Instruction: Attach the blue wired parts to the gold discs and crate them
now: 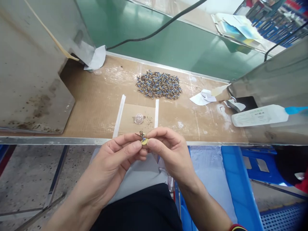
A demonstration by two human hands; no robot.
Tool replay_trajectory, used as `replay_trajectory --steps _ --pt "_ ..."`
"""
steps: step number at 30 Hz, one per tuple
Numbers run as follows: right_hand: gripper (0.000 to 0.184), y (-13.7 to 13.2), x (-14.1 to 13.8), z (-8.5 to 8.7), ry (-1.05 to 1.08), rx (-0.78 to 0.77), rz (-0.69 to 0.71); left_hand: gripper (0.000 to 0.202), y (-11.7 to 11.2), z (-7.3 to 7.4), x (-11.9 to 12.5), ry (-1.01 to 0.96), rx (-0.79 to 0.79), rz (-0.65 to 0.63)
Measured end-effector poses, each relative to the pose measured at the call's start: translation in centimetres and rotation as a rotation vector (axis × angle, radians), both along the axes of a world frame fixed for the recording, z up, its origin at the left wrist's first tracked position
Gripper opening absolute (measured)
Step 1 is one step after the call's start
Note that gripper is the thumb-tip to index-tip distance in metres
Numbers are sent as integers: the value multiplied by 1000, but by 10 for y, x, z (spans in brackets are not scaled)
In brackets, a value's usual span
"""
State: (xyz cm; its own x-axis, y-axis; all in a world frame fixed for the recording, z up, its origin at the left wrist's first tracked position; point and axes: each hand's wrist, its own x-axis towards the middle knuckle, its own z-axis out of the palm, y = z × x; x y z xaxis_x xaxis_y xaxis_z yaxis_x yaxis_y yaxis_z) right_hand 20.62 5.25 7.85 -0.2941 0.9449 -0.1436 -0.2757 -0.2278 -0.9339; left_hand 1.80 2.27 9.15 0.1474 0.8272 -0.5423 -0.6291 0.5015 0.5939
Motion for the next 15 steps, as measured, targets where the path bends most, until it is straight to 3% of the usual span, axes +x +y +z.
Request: replay_trajectory --steps 5,8,13,15 --pt "22 -7 22 1 35 18 -36 24 6 7 22 -12 -46 -42" --pt "21 -13 38 -3 52 20 -74 28 8 6 38 128 -1 -85" --pt "30 -29 82 -17 -47 96 -213 40 -2 -19 68 593 133 -181" --pt "30 -39 105 -21 -174 196 -257 39 -2 -34 84 635 156 -244"
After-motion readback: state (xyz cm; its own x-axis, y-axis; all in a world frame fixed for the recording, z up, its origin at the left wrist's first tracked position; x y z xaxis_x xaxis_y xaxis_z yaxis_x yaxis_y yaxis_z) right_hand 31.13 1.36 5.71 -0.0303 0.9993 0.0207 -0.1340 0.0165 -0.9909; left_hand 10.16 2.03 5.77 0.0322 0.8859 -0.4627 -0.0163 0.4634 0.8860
